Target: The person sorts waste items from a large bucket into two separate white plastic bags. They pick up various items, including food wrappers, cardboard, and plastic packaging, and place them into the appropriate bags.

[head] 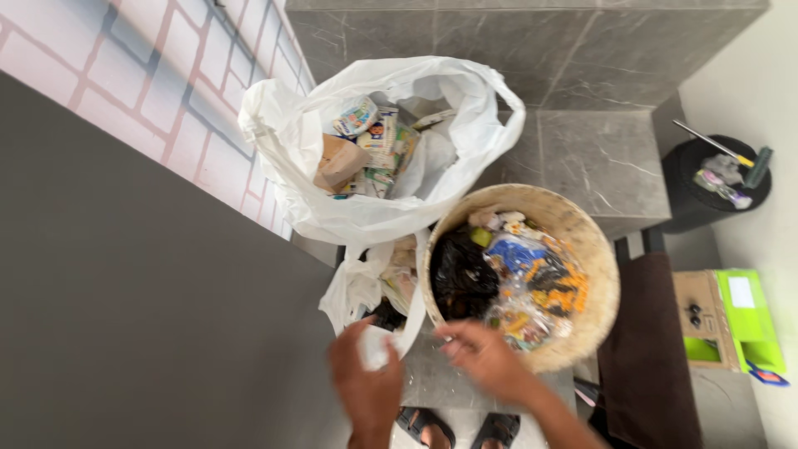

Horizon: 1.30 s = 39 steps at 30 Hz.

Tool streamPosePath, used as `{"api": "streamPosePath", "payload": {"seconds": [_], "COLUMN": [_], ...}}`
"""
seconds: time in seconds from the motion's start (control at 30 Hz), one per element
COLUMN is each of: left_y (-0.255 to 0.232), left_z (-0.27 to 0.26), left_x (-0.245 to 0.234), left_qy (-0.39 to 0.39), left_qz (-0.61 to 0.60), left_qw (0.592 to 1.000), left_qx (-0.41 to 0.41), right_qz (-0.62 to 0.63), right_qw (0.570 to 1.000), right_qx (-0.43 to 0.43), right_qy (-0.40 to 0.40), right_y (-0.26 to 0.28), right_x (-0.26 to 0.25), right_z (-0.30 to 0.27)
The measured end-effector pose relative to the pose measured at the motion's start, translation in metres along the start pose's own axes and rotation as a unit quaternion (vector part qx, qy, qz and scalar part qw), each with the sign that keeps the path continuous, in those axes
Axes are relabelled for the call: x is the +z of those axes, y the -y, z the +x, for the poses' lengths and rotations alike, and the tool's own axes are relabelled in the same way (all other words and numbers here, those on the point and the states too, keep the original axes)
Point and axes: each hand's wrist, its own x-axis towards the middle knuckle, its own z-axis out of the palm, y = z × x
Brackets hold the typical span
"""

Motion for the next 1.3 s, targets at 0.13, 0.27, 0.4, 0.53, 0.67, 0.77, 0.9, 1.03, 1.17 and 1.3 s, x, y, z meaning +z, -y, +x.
{"api": "streamPosePath", "payload": {"seconds": [0.13, 0.27, 0.4, 0.53, 0.67, 0.77, 0.9, 1.03, 1.17, 1.3], "left_y": [-0.050, -0.075, -0.074, -0.066, -0.060, -0.064, -0.075, -0.071, -0.062, -0.060], "left_z": [-0.009, -0.013, -0.015, -0.023, -0.029, -0.044, -0.068, -0.076, -0.075, -0.079], "left_x": [0.025, 0.055, 0.093, 0.130, 0.187, 0.243, 0.288, 0.303, 0.299, 0.305], "left_qy": [0.146, 0.237, 0.309, 0.337, 0.480, 0.527, 0.463, 0.369, 0.393, 0.394], "left_qz": [-0.055, -0.048, 0.017, 0.089, 0.087, -0.072, -0.165, -0.258, -0.274, -0.280], "left_qw": [0.985, 0.966, 0.944, 0.930, 0.869, 0.776, 0.681, 0.656, 0.631, 0.628], "left_qx": [0.068, 0.093, 0.116, 0.113, -0.082, -0.340, -0.542, -0.605, -0.611, -0.609], "right_qz": [-0.049, -0.168, -0.216, -0.345, -0.511, -0.511, -0.506, -0.569, -0.580, -0.594], "right_qw": [0.986, 0.952, 0.945, 0.927, 0.859, 0.852, 0.847, 0.792, 0.790, 0.784], "right_qx": [0.054, 0.045, 0.003, 0.054, 0.026, 0.107, 0.128, 0.165, 0.149, 0.135], "right_qy": [-0.147, -0.252, -0.245, -0.135, -0.030, 0.032, 0.099, 0.148, 0.136, 0.120], "right_y": [-0.010, -0.006, -0.011, -0.030, -0.060, -0.069, -0.067, -0.061, -0.057, -0.048], "right_x": [-0.088, -0.160, -0.191, -0.206, -0.220, -0.228, -0.233, -0.231, -0.230, -0.228], "right_z": [-0.011, -0.021, -0.015, 0.010, 0.046, 0.077, 0.103, 0.112, 0.110, 0.106]}}
